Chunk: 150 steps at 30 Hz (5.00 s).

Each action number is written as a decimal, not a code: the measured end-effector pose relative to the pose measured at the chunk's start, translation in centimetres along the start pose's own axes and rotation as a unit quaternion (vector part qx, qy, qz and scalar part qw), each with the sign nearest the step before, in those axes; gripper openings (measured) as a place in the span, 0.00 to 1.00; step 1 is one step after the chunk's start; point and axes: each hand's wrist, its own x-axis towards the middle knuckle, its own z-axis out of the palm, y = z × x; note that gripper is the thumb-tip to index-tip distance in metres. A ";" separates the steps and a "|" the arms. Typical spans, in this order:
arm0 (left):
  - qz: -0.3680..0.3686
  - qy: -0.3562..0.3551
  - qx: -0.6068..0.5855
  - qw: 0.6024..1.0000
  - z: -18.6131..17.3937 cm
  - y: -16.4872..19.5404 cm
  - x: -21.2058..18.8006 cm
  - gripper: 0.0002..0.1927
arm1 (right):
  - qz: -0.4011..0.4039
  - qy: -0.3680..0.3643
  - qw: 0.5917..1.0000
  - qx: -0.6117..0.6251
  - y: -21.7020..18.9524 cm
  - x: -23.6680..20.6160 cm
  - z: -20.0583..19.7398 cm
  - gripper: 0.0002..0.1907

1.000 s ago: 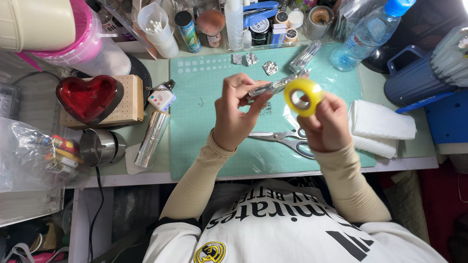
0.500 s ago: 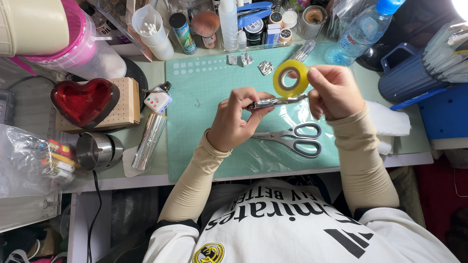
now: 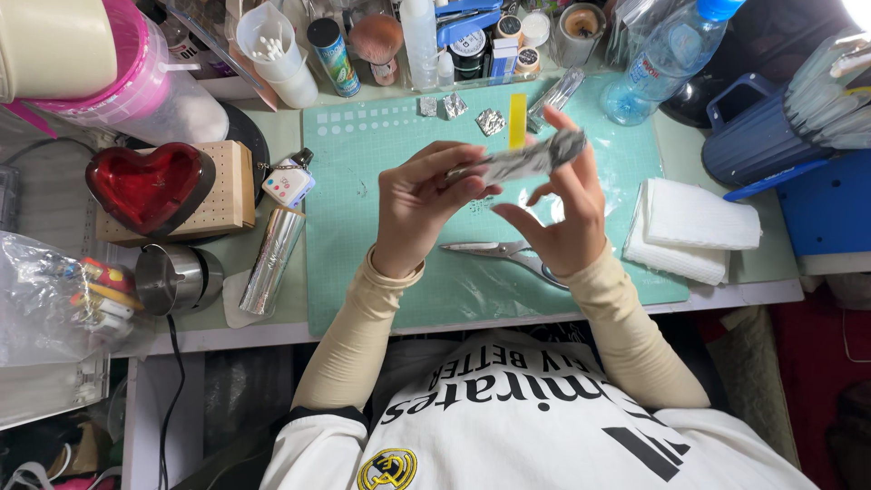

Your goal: The person wraps a small rectangular object with aluminum foil and secures it with yellow tape, then cuts the tape with scissors. They place the wrapped item on the table, open a small cardboard box, remove a gray pouch, and close the box.

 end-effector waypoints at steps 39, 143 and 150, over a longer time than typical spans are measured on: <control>0.119 -0.086 0.309 0.940 1.2 2.5 -0.3 0.14 | 0.179 -0.041 0.843 0.505 1.6 2.6 -2.7 0.38; 0.016 0.172 0.331 0.928 -0.3 -1.2 0.5 0.14 | 0.439 -0.166 0.668 0.578 -4.6 -6.7 2.9 0.33; 0.001 0.179 0.342 0.922 -0.4 -1.3 0.5 0.13 | 0.445 -0.156 0.692 0.547 -4.3 -6.4 3.3 0.33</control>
